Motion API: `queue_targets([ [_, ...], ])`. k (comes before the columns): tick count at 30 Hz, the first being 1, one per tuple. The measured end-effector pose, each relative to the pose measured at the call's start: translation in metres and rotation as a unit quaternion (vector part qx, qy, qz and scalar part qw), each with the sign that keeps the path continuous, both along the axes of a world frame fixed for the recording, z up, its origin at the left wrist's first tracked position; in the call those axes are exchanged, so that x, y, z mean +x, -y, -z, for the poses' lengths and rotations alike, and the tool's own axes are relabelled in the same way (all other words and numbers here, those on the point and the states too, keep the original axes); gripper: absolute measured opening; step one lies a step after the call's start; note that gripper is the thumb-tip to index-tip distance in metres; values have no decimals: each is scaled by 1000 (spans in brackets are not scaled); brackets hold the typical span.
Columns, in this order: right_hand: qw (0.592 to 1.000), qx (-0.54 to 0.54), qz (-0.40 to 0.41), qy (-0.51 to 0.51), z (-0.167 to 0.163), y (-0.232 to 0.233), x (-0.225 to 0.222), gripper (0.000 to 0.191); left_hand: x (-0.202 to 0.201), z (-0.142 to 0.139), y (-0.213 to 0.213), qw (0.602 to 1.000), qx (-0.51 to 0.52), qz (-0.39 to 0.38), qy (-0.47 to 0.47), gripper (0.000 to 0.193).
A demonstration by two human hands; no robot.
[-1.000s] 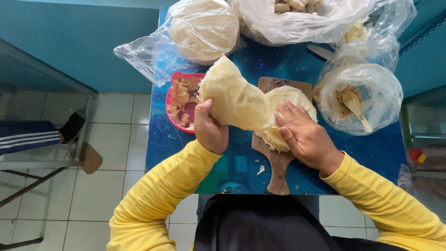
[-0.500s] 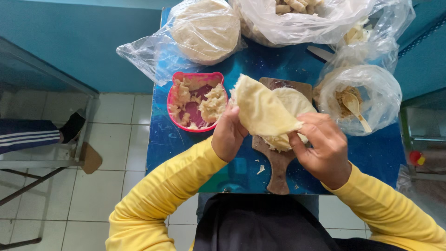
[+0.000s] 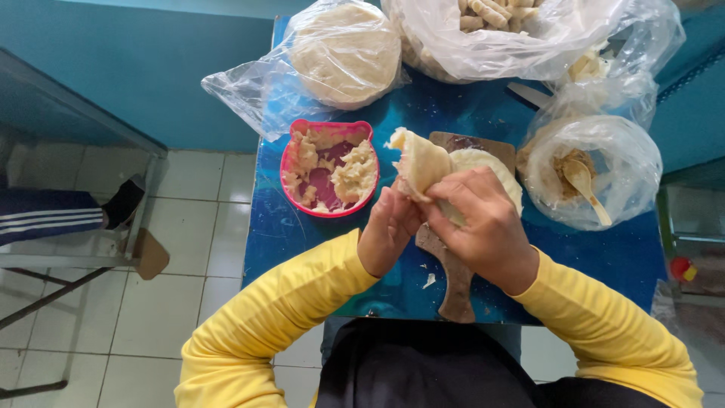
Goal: The person stretches and flattens pieces of soft dough by hand, then lays each flattened piece over a round filled pastry base on a wooden board and presses the edges to seal it. They repeat this wrapping cycle for successive dough pieces, taking new dough from plastic bags on the table.
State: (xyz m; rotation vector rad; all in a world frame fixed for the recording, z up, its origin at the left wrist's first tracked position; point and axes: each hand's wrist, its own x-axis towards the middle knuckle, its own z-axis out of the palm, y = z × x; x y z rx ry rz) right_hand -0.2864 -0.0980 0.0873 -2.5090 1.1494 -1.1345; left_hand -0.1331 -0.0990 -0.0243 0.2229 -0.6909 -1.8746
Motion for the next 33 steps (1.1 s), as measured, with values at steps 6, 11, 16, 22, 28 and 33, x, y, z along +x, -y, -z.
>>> queue_targets([
  [6,985,156,-30,59,5,8,-18,15,3,-1,2,989,-77,-45,115,64],
  [11,965,250,-30,70,3,9,-23,14,-2,-5,-5,965,-146,-86,198,57],
  [16,975,210,-45,52,-6,-7,-28,11,-7,-12,-26,969,-157,-58,180,55],
  [22,943,322,-9,88,-7,-22,-40,8,-16,-12,-65,947,-140,-155,246,57],
  [28,960,262,-73,69,0,-36,-47,20,-37,-20,-90,973,-104,-137,153,72],
  [33,936,320,-133,60,-12,-40,-63,30,-44,-24,-91,973,-107,-129,159,74],
])
